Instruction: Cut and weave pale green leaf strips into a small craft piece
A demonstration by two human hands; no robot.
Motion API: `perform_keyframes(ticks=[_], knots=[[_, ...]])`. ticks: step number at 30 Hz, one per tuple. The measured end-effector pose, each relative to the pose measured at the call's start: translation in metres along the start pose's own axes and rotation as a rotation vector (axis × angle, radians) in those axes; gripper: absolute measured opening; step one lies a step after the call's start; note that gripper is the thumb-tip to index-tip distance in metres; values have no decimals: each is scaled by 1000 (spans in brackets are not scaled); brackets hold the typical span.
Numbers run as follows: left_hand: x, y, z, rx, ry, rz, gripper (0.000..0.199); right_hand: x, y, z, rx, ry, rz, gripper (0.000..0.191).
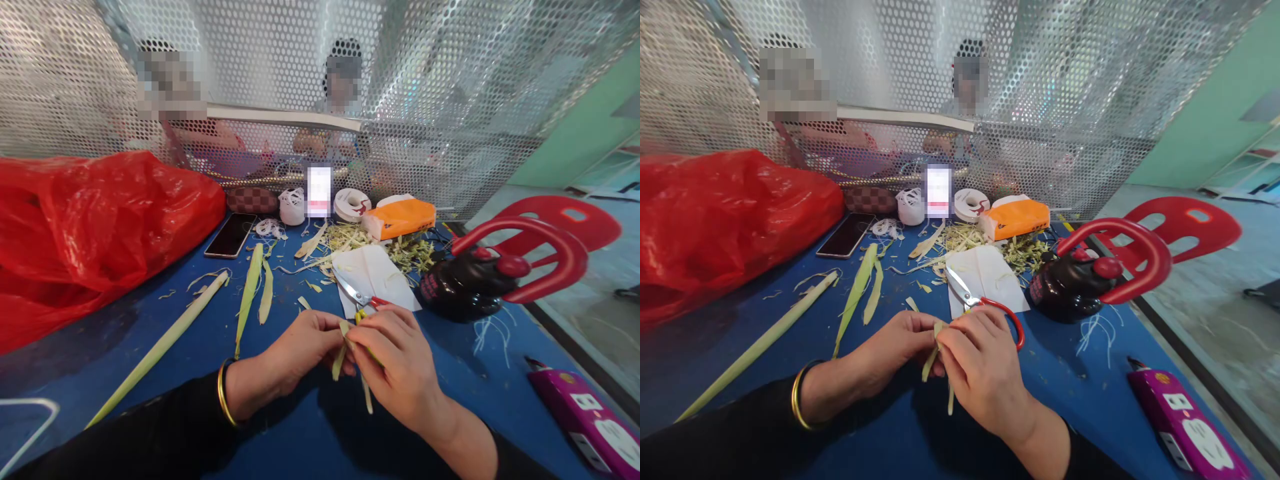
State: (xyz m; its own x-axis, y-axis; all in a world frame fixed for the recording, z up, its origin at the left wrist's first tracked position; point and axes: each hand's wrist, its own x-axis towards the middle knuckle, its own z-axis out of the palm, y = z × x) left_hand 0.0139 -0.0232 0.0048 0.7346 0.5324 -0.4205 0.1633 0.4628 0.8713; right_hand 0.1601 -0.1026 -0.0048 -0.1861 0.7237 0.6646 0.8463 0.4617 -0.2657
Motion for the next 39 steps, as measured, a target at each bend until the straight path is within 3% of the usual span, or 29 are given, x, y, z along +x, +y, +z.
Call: perform_keyframes(ticks=[5, 9, 14, 20, 23, 31, 39], knots=[[-4, 4, -5, -35, -90, 46, 16, 1, 1, -4, -50, 19, 19, 15], [-9, 8, -5, -74, -91, 63, 20, 3, 1, -8, -72, 11, 13, 16], [-15, 8, -1, -97, -20, 90, 28, 5, -1, -12, -72, 24, -19, 17], [-27, 5, 3, -124, 155, 106, 32, 5, -9, -13, -73, -39, -96, 23], [-34, 2, 6, -160, 216, 106, 30, 2, -12, -8, -100, -2, -156, 20], [-38, -11, 5, -231, 244, 184, 33, -1, -19, -6, -108, 150, -228, 12], [-33, -15, 2, -201, 303, 179, 23, -7, -17, 3, -131, 38, -261, 19]])
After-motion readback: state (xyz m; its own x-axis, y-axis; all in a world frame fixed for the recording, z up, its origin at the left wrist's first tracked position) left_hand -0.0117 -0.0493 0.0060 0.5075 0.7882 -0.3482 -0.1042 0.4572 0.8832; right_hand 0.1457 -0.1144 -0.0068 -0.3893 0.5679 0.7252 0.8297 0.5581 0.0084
